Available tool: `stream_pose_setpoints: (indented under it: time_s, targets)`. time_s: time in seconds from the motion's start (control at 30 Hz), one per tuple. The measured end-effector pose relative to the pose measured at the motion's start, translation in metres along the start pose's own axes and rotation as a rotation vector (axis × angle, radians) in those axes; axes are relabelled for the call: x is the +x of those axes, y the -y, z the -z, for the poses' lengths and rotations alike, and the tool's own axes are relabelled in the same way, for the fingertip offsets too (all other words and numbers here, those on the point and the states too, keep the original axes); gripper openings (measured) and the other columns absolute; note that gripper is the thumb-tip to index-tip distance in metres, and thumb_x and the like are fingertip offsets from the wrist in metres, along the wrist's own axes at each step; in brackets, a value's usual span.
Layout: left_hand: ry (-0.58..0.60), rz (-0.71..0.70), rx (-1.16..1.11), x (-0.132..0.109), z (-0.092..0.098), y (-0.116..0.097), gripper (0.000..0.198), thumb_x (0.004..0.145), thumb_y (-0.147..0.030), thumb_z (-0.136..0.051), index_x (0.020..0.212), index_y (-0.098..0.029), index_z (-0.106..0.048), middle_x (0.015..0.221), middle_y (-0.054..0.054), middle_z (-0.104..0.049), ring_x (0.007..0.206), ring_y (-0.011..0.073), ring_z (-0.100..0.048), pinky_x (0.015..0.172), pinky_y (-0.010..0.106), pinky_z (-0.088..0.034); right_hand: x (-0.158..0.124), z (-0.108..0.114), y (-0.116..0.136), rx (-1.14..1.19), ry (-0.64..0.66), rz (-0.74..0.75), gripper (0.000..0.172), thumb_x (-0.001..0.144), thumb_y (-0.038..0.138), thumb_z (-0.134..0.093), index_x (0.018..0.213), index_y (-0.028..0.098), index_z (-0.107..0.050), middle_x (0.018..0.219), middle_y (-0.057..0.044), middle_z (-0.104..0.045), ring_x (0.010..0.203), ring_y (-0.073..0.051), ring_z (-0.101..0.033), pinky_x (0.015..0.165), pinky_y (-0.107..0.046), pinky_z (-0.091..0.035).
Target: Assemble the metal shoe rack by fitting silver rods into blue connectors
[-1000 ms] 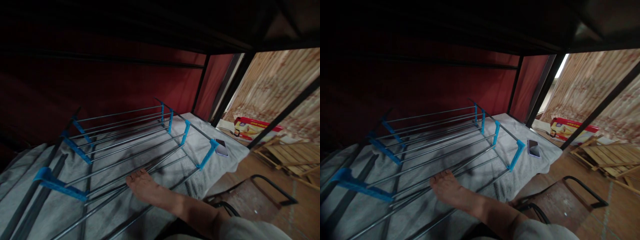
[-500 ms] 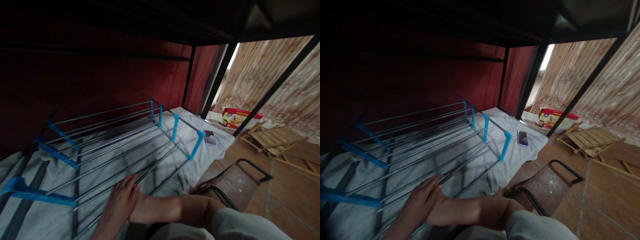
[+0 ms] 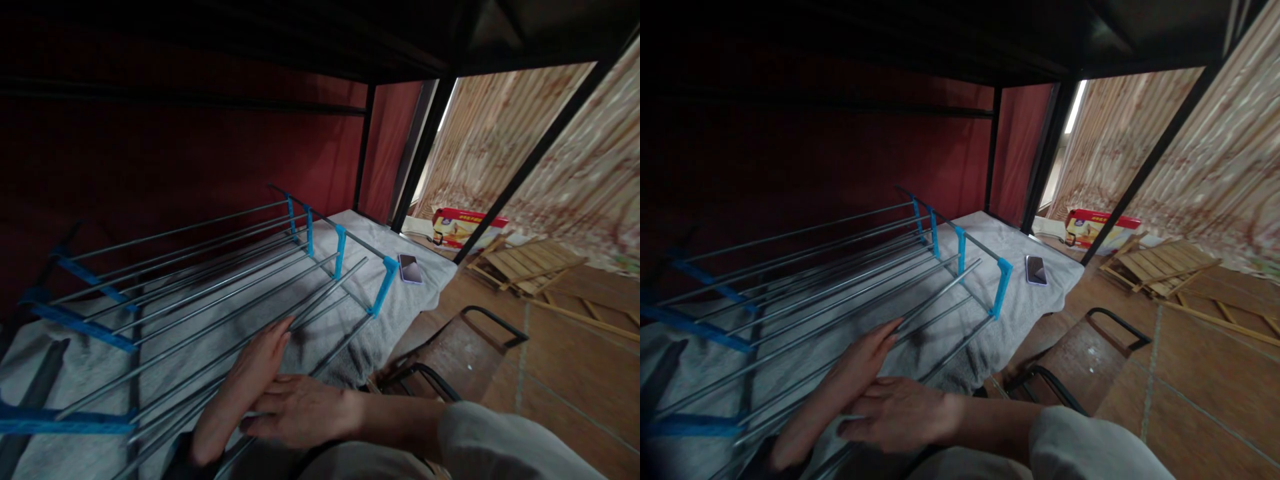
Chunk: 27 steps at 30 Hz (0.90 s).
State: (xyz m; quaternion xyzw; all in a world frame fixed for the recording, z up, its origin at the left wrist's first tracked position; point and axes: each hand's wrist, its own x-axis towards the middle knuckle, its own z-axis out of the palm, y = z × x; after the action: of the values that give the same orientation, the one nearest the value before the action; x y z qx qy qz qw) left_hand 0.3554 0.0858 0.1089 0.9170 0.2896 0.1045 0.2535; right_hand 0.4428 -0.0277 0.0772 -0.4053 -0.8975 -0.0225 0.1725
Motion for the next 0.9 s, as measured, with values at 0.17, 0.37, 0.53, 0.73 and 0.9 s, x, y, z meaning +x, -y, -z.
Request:
stream_pose_setpoints:
  time_s: [0.17, 0.37, 0.53, 0.73, 0.9]
  targets:
    - [0.026, -0.070, 0.024, -0.001, -0.005, -0.015, 0.044, 0.100, -0.033, -0.035, 0.133, -0.021, -0.061, 0.134, 0.008, -0.065, 0.124, 0.0218, -0.061, 0.108, 0.038, -0.047, -0.074, 0.050, -0.018, 0.019, -0.450, -0.416, 0.026, 0.092, 0.015, -0.044, 0.111, 0.020, -0.061, 0.093, -0.004, -0.069, 0.083, -0.018, -0.060, 0.076, -0.034, -0.046]
    - [0.035, -0.046, 0.122, -0.003, -0.006, -0.027, 0.045, 0.101, -0.036, -0.033, 0.138, -0.025, -0.057, 0.136, 0.007, -0.064, 0.122, 0.0246, -0.062, 0.102, 0.041, -0.051, -0.131, 0.108, -0.061, -0.193, -1.110, -0.927, 0.018, 0.096, 0.024, -0.046, 0.107, 0.024, -0.060, 0.109, -0.006, -0.061, 0.107, -0.022, -0.056, 0.095, -0.041, -0.043]
    - [0.009, -0.040, 0.171, -0.002, -0.005, -0.033, 0.045, 0.102, -0.034, -0.032, 0.139, -0.024, -0.055, 0.134, 0.007, -0.065, 0.118, 0.0237, -0.064, 0.099, 0.039, -0.052, -0.152, 0.112, -0.096, -0.176, -1.176, -1.072, 0.033, 0.096, 0.036, -0.045, 0.124, 0.023, -0.055, 0.130, -0.010, -0.055, 0.124, -0.024, -0.049, 0.108, -0.048, -0.037]
    - [-0.066, 0.041, 0.303, 0.002, 0.016, -0.029, 0.043, 0.102, -0.026, -0.030, 0.135, -0.020, -0.056, 0.130, 0.009, -0.066, 0.111, 0.0232, -0.067, 0.091, 0.035, -0.055, -0.158, 0.128, -0.121, 0.008, -1.119, -1.083, 0.036, 0.092, 0.040, -0.048, 0.122, 0.023, -0.060, 0.124, -0.009, -0.060, 0.119, -0.024, -0.055, 0.106, -0.047, -0.041]
    - [-0.153, 0.108, 0.514, 0.023, 0.048, -0.027, 0.045, 0.099, -0.018, -0.026, 0.135, -0.015, -0.054, 0.121, 0.016, -0.069, 0.098, 0.0285, -0.070, 0.082, 0.042, -0.056, -0.140, 0.179, -0.172, 0.109, -0.855, -1.020, 0.033, 0.082, 0.034, -0.057, 0.112, 0.023, -0.067, 0.125, -0.008, -0.063, 0.118, -0.025, -0.056, 0.102, -0.044, -0.043]
